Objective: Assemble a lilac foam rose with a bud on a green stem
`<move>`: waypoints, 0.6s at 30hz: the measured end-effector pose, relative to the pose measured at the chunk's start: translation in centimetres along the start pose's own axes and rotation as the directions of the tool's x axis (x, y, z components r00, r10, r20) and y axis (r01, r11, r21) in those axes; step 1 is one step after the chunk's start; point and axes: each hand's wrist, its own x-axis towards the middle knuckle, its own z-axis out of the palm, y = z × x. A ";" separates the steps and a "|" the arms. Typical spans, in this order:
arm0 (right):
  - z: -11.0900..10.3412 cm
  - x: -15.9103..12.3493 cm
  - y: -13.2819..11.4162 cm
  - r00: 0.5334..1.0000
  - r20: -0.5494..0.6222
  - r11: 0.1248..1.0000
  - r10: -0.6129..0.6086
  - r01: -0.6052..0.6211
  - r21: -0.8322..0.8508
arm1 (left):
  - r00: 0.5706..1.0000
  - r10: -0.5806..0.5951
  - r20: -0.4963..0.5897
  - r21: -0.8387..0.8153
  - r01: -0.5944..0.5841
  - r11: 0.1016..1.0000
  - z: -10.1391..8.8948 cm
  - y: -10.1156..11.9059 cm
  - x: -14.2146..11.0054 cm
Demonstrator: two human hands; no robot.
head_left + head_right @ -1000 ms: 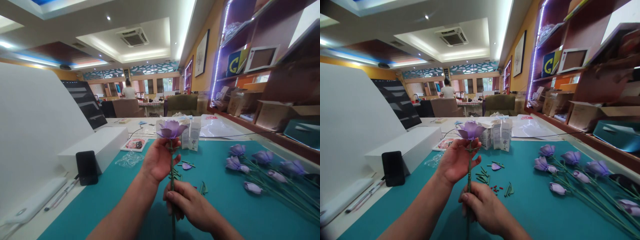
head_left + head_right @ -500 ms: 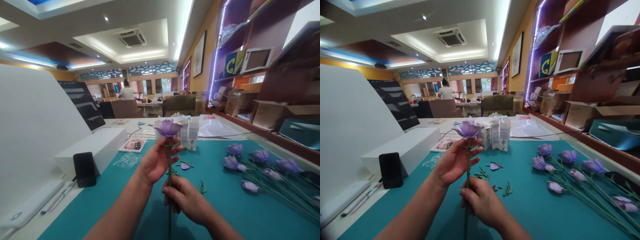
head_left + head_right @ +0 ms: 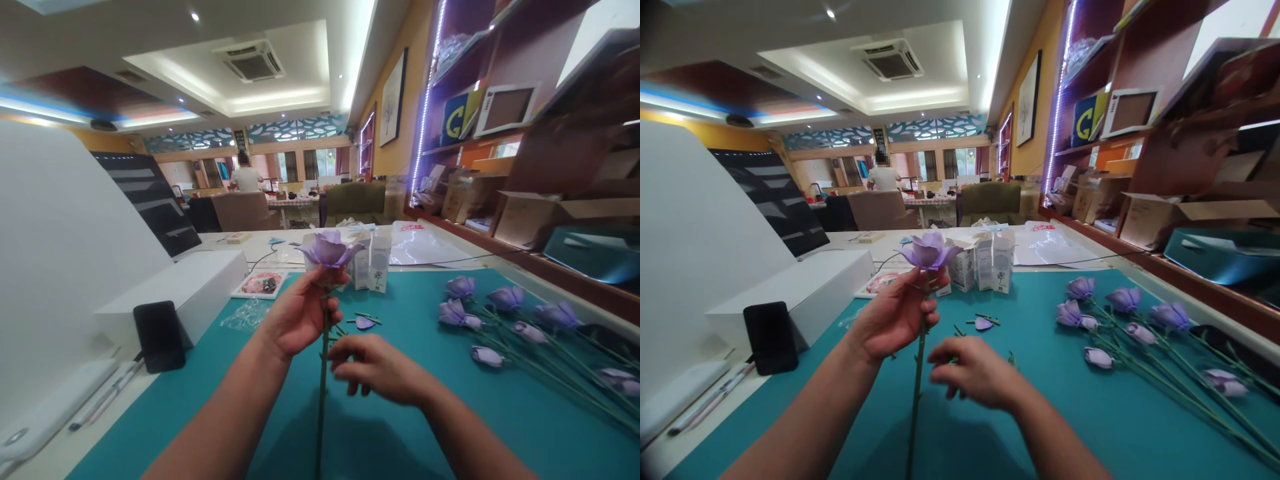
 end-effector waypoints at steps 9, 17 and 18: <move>-5.5 5.7 7.0 0.914 -0.405 0.628 -0.028 -0.299 -0.718 | 0.987 -0.023 0.156 0.021 0.020 1.000 -1.1 1.2 0.5; -4.9 7.1 8.5 0.882 -0.446 0.709 -0.149 -0.220 -0.670 | 0.976 -0.058 0.208 0.011 0.057 0.998 -1.7 1.2 0.9; -5.5 7.0 8.2 0.870 -0.464 0.737 -0.166 -0.203 -0.645 | 0.975 -0.064 0.211 0.008 0.064 0.998 -1.6 1.2 0.9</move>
